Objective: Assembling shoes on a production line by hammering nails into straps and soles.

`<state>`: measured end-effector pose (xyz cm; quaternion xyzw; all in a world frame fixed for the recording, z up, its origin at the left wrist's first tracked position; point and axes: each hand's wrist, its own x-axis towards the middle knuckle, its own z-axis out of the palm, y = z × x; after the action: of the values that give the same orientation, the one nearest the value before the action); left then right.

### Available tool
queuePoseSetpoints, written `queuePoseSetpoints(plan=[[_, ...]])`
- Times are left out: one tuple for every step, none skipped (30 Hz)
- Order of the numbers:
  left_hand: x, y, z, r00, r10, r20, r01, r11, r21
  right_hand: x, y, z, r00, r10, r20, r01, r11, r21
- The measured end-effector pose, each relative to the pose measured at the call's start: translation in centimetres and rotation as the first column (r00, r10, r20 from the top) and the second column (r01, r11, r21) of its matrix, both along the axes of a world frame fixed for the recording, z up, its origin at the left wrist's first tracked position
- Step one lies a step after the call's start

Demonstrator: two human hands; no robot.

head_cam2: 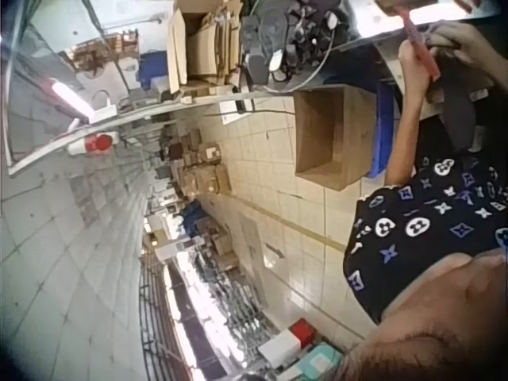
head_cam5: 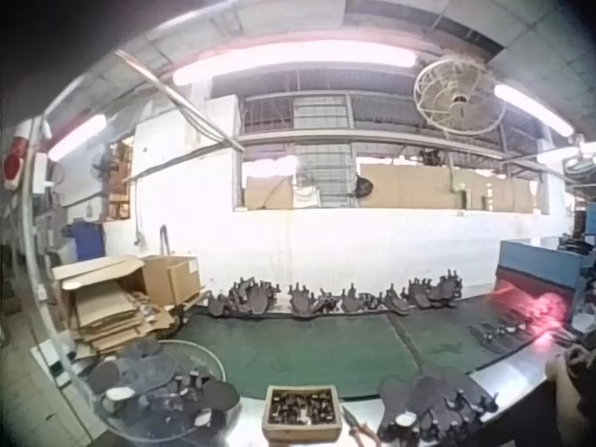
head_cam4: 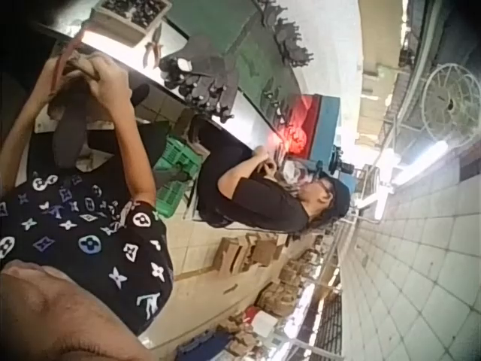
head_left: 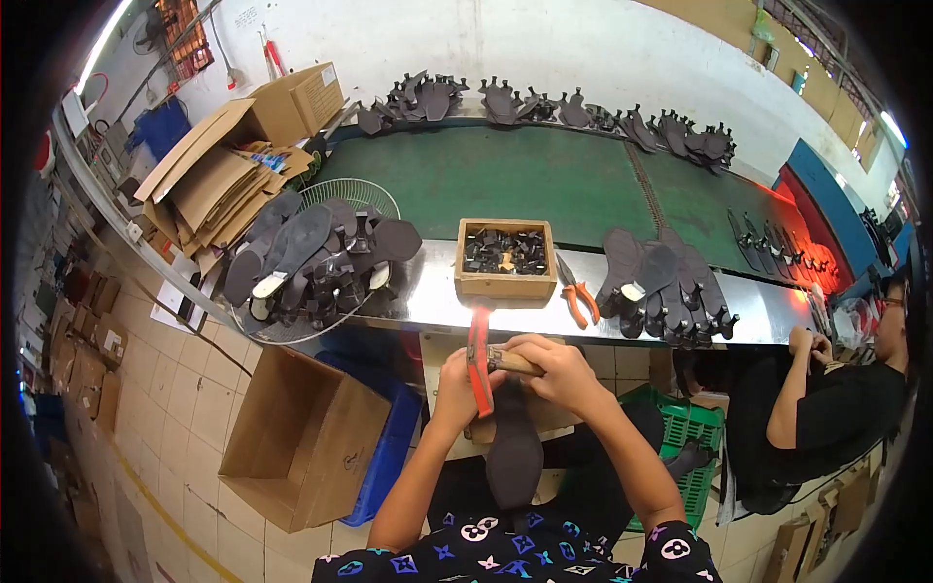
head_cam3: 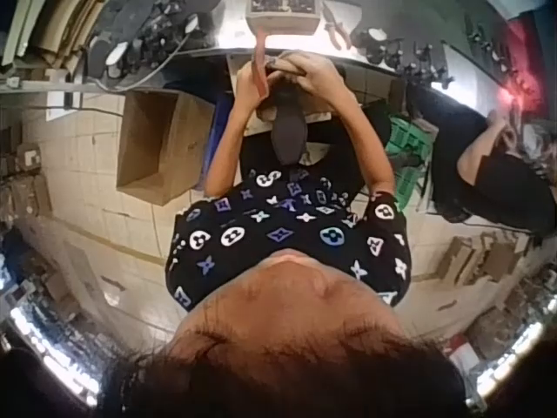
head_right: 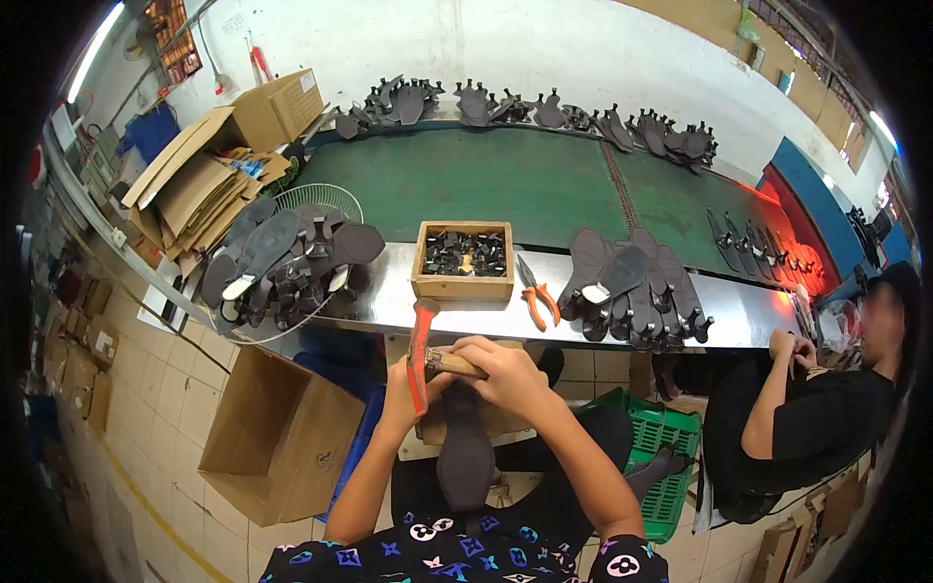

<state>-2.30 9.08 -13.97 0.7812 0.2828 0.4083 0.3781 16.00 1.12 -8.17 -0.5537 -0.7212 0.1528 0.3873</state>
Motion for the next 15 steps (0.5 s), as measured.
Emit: queuePoseSetpoints(plan=[[-0.1, 0.2, -0.2, 1.0, 0.001, -0.001, -0.001, 1.0, -0.004, 0.1, -0.1, 0.3, 1.0, 0.001, -0.001, -0.001, 1.0, -0.004], [-0.1, 0.5, -0.4, 0.999, 0.011, -0.042, -0.012, 0.999, -0.042, 0.1, -0.1, 0.5, 1.0, -0.005, 0.008, 0.005, 1.0, -0.017], [0.1, 0.6, -0.1, 0.996, 0.02, -0.082, -0.027, 0.996, -0.08, 0.3, -0.1, 0.6, 1.0, -0.01, 0.017, 0.01, 0.999, -0.03], [0.2, 0.5, 0.3, 0.997, 0.02, -0.081, -0.027, 0.996, -0.084, 0.4, -0.1, 0.5, 0.998, -0.011, 0.062, 0.005, 0.996, 0.088], [0.3, 0.3, 0.7, 0.999, -0.012, -0.037, 0.009, 0.996, -0.089, 0.2, -0.9, 0.7, 0.998, -0.012, 0.063, 0.007, 0.996, 0.084], [0.0, 0.4, 1.1, 1.0, -0.026, 0.002, 0.026, 0.996, -0.087, -0.9, -1.7, 1.2, 0.986, -0.09, -0.137, 0.098, 0.994, 0.054], [-0.1, 0.6, 0.9, 1.0, -0.018, -0.002, 0.017, 0.996, -0.09, -1.9, -2.8, 1.8, 0.928, -0.179, -0.328, 0.189, 0.982, 0.0], [-0.2, 0.7, 0.6, 0.999, -0.045, 0.026, 0.047, 0.994, -0.099, -2.1, -3.8, 2.1, 0.922, -0.234, -0.309, 0.229, 0.972, -0.052], [-0.1, 0.6, 0.3, 0.995, -0.079, 0.055, 0.085, 0.99, -0.111, -2.5, -5.3, 2.1, 0.886, -0.289, -0.362, 0.253, 0.957, -0.145], [0.1, 0.6, 0.3, 0.994, -0.085, 0.072, 0.091, 0.992, -0.088, -3.1, -6.6, 2.5, 0.867, -0.31, -0.389, 0.282, 0.951, -0.13], [0.2, 0.6, 0.2, 0.994, -0.084, 0.071, 0.09, 0.991, -0.094, -3.6, -7.5, 3.1, 0.847, -0.33, -0.416, 0.31, 0.944, -0.116], [0.1, 0.5, 0.2, 0.993, -0.075, 0.087, 0.083, 0.992, -0.091, -3.5, -8.3, 3.9, 0.846, -0.332, -0.416, 0.31, 0.943, -0.123], [0.1, 0.6, 0.1, 0.992, -0.069, 0.104, 0.078, 0.993, -0.089, -3.1, -9.0, 4.6, 0.915, -0.279, -0.29, 0.262, 0.96, -0.098], [0.1, 0.8, -0.1, 0.991, -0.086, 0.101, 0.097, 0.99, -0.107, -2.8, -9.4, 4.9, 0.963, -0.218, -0.158, 0.208, 0.975, -0.08], [0.2, 1.0, -0.6, 0.991, -0.091, 0.101, 0.103, 0.988, -0.112, -2.9, -9.4, 4.7, 0.962, -0.224, -0.157, 0.213, 0.973, -0.085]])
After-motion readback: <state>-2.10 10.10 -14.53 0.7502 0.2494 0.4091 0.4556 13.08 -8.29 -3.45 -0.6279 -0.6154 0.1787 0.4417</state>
